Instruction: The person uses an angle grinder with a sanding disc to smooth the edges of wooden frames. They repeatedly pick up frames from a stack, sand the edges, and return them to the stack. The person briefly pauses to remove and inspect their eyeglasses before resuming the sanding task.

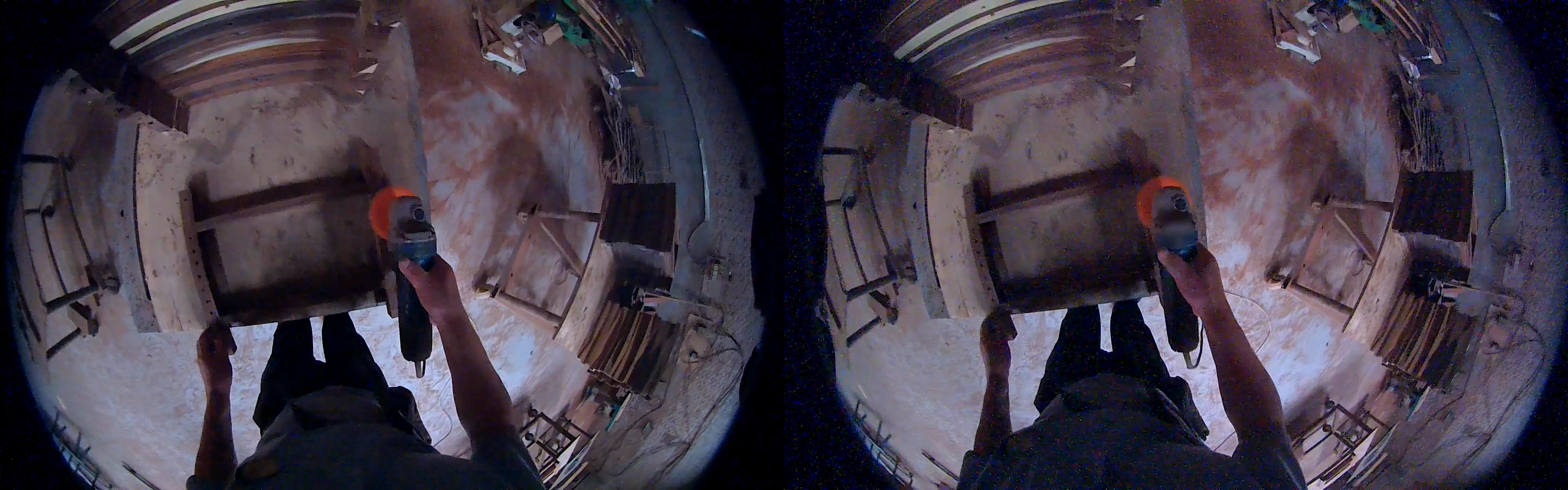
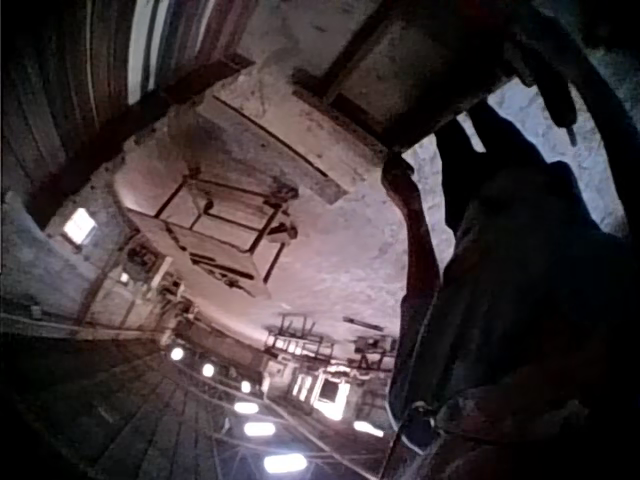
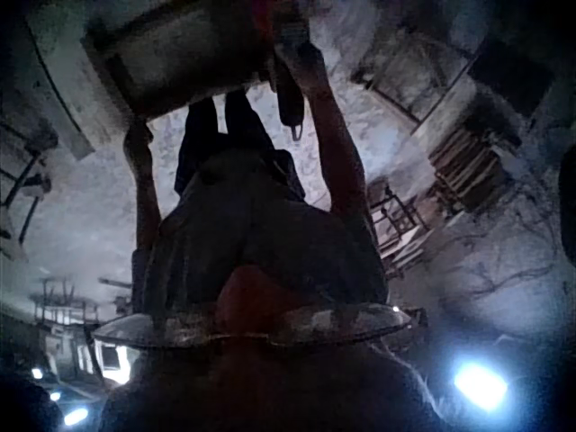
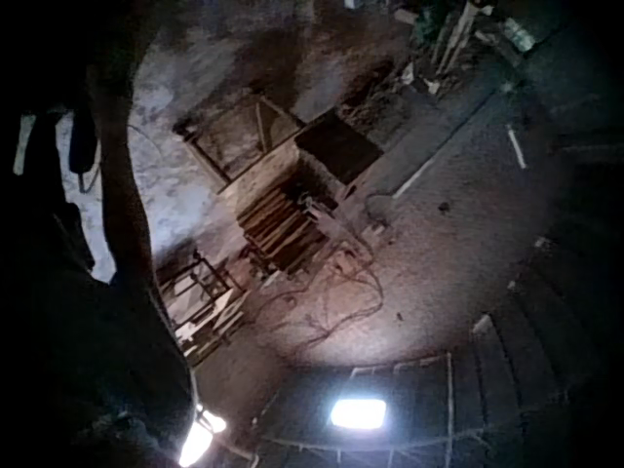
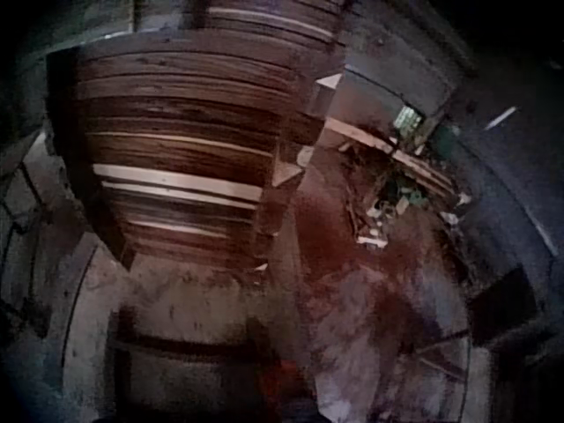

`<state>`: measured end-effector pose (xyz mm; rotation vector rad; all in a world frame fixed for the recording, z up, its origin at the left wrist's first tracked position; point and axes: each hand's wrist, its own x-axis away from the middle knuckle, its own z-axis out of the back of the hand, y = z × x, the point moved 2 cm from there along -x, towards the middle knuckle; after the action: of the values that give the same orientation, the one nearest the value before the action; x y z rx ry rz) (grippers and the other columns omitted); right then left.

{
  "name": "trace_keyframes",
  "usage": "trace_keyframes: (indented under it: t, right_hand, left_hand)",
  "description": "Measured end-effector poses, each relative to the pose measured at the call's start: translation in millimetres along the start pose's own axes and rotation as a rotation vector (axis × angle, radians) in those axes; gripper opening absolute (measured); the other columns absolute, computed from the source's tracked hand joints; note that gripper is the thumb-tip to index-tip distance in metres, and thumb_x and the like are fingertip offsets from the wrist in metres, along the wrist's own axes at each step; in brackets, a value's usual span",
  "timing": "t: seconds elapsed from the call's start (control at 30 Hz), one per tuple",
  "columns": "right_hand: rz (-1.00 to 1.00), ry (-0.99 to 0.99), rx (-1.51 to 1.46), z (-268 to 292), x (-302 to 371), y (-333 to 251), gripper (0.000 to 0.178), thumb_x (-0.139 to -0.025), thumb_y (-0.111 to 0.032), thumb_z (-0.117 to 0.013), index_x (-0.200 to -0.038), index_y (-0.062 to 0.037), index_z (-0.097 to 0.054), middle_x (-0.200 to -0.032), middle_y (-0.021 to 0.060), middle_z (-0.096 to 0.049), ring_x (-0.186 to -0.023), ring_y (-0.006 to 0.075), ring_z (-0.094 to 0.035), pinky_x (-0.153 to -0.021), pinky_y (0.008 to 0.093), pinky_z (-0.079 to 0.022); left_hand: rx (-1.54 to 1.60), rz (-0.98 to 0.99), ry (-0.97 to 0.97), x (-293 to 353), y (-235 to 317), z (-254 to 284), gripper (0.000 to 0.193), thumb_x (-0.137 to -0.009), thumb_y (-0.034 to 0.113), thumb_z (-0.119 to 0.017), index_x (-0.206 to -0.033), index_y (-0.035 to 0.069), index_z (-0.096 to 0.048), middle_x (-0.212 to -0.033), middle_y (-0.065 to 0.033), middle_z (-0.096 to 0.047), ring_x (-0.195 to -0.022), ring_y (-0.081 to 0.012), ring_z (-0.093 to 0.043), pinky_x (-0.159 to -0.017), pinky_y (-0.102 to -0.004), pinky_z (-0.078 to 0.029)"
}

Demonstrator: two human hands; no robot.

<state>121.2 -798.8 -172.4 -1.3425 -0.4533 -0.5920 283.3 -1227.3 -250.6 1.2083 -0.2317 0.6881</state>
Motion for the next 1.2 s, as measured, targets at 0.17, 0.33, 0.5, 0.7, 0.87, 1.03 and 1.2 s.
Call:
trace_keyframes:
  t: [0.17,0.33,0.5,0.7,0.87,1.03,1.2]
  right_hand:
    - [-0.069,-0.071,0.037,-10.1,-18.1,-21.0,0.042,-0.081,-0.035,-0.073,-0.104,-0.0009,-0.064,-0.086,0.0036,-0.065,-0.073,0.0129,-0.059,-0.064,0.0317,-0.049]
    - [-0.076,0.021,0.044,-7.1,-25.8,-27.5,0.043,-0.080,-0.035,-0.075,-0.104,-0.0020,-0.063,-0.089,0.0028,-0.064,-0.074,0.0133,-0.059,-0.066,0.0325,-0.049]
    - [0.042,0.043,0.033,-12.9,-27.5,-28.6,0.044,-0.081,-0.035,-0.075,-0.107,-0.0026,-0.062,-0.090,0.0027,-0.064,-0.080,0.0119,-0.058,-0.071,0.0330,-0.050]
    - [-0.120,0.039,0.001,-47.2,-17.1,-37.8,0.037,-0.085,-0.036,-0.068,-0.107,-0.0064,-0.062,-0.082,0.0031,-0.063,-0.073,0.0151,-0.062,-0.065,0.0344,-0.051]
    - [0.163,-0.174,0.297,-101.7,-0.7,-37.7,0.041,-0.083,-0.034,-0.069,-0.109,-0.0024,-0.063,-0.091,0.0054,-0.066,-0.078,0.0170,-0.063,-0.070,0.0334,-0.051]
    - [0.148,-0.408,0.482,-184.7,15.5,-45.2,0.051,-0.077,-0.043,-0.073,-0.109,-0.0040,-0.065,-0.097,0.0173,-0.070,-0.092,0.0303,-0.068,-0.081,0.0403,-0.052]
    - [0.218,-0.469,0.475,-240.6,18.8,-68.6,0.042,-0.079,-0.037,-0.071,-0.100,-0.0010,-0.066,-0.087,0.0138,-0.069,-0.082,0.0239,-0.067,-0.075,0.0370,-0.050]
  left_hand:
    - [0.210,0.068,0.011,11.7,8.4,-12.0,0.020,-0.096,0.023,-0.052,-0.091,0.003,-0.053,-0.073,0.0014,-0.047,-0.066,-0.0083,-0.041,-0.060,-0.0257,-0.037]
    - [0.254,0.009,-0.026,9.0,12.8,-13.7,0.018,-0.095,0.020,-0.050,-0.085,0.005,-0.050,-0.070,0.0032,-0.043,-0.064,-0.0066,-0.037,-0.057,-0.0250,-0.033]
    - [0.585,0.108,-0.071,8.4,-1.4,-12.4,0.018,-0.095,0.019,-0.052,-0.087,0.003,-0.052,-0.070,0.0044,-0.043,-0.064,-0.0071,-0.038,-0.056,-0.0258,-0.033]
    - [0.219,0.066,-0.054,7.5,2.4,-5.6,0.029,-0.095,0.025,-0.055,-0.106,-0.002,-0.058,-0.077,-0.0013,-0.055,-0.068,-0.0110,-0.049,-0.062,-0.0279,-0.044]
    - [0.294,0.301,-0.029,22.3,5.9,-4.7,0.038,-0.095,0.029,-0.056,-0.119,-0.001,-0.054,-0.090,-0.0056,-0.061,-0.078,-0.0145,-0.059,-0.069,-0.0300,-0.049]
    - [0.410,0.376,-0.102,32.1,9.9,-3.3,0.038,-0.094,0.023,-0.056,-0.122,-0.003,-0.054,-0.101,-0.0078,-0.063,-0.087,-0.0133,-0.060,-0.077,-0.0293,-0.049]
    - [0.483,0.332,-0.133,32.1,-5.2,-5.9,0.039,-0.094,0.019,-0.056,-0.125,-0.003,-0.053,-0.108,-0.0078,-0.062,-0.095,-0.0138,-0.058,-0.085,-0.0284,-0.047]
